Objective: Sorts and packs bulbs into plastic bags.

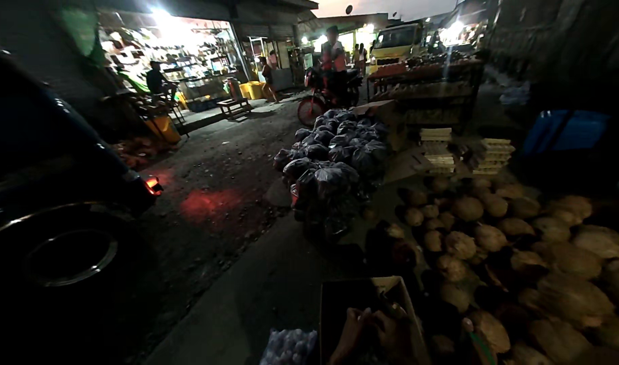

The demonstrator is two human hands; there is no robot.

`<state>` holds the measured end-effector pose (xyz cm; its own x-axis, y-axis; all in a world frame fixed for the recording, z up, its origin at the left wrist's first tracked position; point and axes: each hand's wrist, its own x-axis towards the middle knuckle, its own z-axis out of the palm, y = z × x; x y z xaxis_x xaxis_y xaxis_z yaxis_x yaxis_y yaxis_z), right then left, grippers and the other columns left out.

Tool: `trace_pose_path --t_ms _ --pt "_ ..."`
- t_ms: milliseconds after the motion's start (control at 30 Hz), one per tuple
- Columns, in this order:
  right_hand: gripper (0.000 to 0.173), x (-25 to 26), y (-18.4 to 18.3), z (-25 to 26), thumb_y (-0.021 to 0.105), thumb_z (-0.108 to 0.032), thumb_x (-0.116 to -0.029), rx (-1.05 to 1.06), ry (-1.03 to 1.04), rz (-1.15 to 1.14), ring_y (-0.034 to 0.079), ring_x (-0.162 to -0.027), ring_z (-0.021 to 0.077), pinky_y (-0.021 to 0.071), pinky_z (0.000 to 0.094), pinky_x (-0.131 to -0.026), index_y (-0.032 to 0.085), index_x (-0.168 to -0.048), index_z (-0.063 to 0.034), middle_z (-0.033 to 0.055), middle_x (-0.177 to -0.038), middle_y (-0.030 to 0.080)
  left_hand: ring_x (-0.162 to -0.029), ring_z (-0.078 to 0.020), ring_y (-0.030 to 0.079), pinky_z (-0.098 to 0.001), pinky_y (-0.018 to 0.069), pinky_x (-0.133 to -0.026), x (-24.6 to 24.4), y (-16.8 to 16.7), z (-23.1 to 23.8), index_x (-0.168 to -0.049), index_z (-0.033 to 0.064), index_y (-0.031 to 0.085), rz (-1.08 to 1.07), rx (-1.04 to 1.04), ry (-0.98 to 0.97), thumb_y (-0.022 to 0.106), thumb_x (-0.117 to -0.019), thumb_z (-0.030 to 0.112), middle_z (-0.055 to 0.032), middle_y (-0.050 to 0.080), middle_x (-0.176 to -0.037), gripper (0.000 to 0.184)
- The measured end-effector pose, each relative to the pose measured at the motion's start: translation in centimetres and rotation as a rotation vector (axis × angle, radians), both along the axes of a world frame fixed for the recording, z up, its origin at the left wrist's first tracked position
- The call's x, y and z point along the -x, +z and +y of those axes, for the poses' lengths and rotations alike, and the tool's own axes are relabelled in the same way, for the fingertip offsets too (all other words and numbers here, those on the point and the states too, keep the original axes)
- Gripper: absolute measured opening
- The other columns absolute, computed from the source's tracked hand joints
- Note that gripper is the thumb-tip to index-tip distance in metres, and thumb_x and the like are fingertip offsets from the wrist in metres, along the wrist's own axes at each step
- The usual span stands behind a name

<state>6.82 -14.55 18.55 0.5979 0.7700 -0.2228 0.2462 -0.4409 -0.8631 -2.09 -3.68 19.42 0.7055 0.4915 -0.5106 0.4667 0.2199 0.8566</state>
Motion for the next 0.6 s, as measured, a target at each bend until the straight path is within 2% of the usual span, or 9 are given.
trace_pose_path --t_ms 67,133,233,333,400,467,500,533,600 --pt "0.03 0.2 -0.2 0.0 0.056 -0.016 -0.1043 -0.02 -0.023 -0.016 0.068 -0.108 0.037 0.0503 0.0542 -0.101 0.066 -0.123 0.0055 0.0241 -0.113 0.071 -0.078 -0.0174 0.06 -0.0351 0.0525 -0.07 0.0 0.1 -0.1 -0.133 -0.0021 0.044 -0.033 0.059 0.047 0.053 -0.1069 0.033 -0.0135 0.063 -0.096 0.045" --pt "0.031 0.4 -0.4 0.1 0.054 -0.018 -0.1048 -0.05 -0.065 0.029 0.069 -0.105 0.0343 0.0523 0.0529 -0.097 0.066 -0.122 0.0045 0.0227 -0.111 0.071 -0.076 -0.017 0.061 -0.0351 0.0534 -0.068 -0.1 -0.1 -0.1 -0.126 -0.0012 0.051 -0.067 -0.006 0.03 0.052 -0.1068 0.032 -0.0121 0.063 -0.092 0.039" --pt "0.03 1.0 -0.3 0.3 0.053 -0.016 -0.105 -0.092 -0.178 0.124 0.068 -0.101 0.0329 0.053 0.0519 -0.093 0.065 -0.121 0.0057 0.0228 -0.108 0.07 -0.085 -0.0229 0.062 -0.0427 0.0532 -0.078 -0.7 -0.5 0.1 -0.119 -0.0028 0.059 -0.057 -0.178 -0.012 0.049 -0.1071 0.027 -0.0159 0.064 -0.097 0.033" --pt "0.03 2.0 0.1 0.3 0.051 -0.014 -0.1054 -0.209 -0.316 0.263 0.065 -0.1 0.0285 0.052 0.0483 -0.093 0.063 -0.121 0.009 0.023 -0.108 0.068 -0.085 -0.0239 0.062 -0.0442 0.0529 -0.079 -1.0 -0.8 0.3 -0.115 -0.003 0.062 -0.058 -0.21 -0.017 0.048 -0.107 0.026 -0.0163 0.065 -0.096 0.033" --pt "0.029 2.6 0.4 0.4 0.048 -0.013 -0.1055 -0.296 -0.425 0.391 0.063 -0.089 0.0202 0.0541 0.0413 -0.083 0.062 -0.117 0.009 0.0171 -0.098 0.066 -0.08 -0.0212 0.061 -0.0418 0.053 -0.075 -1.1 -1.0 0.2 -0.112 -0.0016 0.063 -0.071 -0.148 0.016 0.048 -0.1068 0.028 -0.0136 0.064 -0.092 0.034" --pt "0.024 2.8 0.4 1.0 0.044 -0.013 -0.1055 -0.402 -0.563 0.519 0.059 -0.065 0.0126 0.0543 0.0323 -0.062 0.06 -0.106 0.0055 0.0071 -0.077 0.061 -0.073 -0.0179 0.06 -0.0379 0.0536 -0.068 -1.1 -1.4 0.3 -0.104 0.0 0.064 -0.076 -0.144 0.04 0.047 -0.1066 0.028 -0.0098 0.063 -0.084 0.033" --pt "0.025 2.3 0.4 1.1 0.04 -0.015 -0.1067 -0.45 -0.625 0.569 0.056 -0.055 0.0104 0.0529 0.0295 -0.054 0.057 -0.099 0.0009 0.0018 -0.067 0.056 -0.074 -0.018 0.06 -0.038 0.0527 -0.07 -0.9 -1.5 0.5 -0.103 -0.0014 0.065 -0.072 -0.156 0.058 0.046 -0.1072 0.025 -0.0101 0.063 -0.084 0.033" --pt "0.027 1.3 0.4 1.0 0.038 -0.018 -0.1081 -0.473 -0.679 0.609 0.054 -0.049 0.0107 0.0524 0.0292 -0.05 0.055 -0.095 -0.0017 -0.0001 -0.06 0.053 -0.072 -0.0159 0.059 -0.0352 0.0528 -0.07 -0.5 -1.5 0.7 -0.102 -0.0018 0.066 -0.066 -0.169 0.088 0.045 -0.108 0.024 -0.0089 0.062 -0.083 0.033" --pt "0.026 -1.1 0.2 0.3 0.038 -0.022 -0.1093 -0.447 -0.673 0.574 0.054 -0.047 0.012 0.0528 0.0306 -0.048 0.053 -0.102 -0.003 0.0007 -0.061 0.052 -0.072 -0.0133 0.057 -0.0304 0.051 -0.07 0.3 -1.7 1.5 -0.107 -0.0047 0.067 -0.063 -0.101 0.162 0.042 -0.111 0.022 -0.0085 0.062 -0.084 0.037"
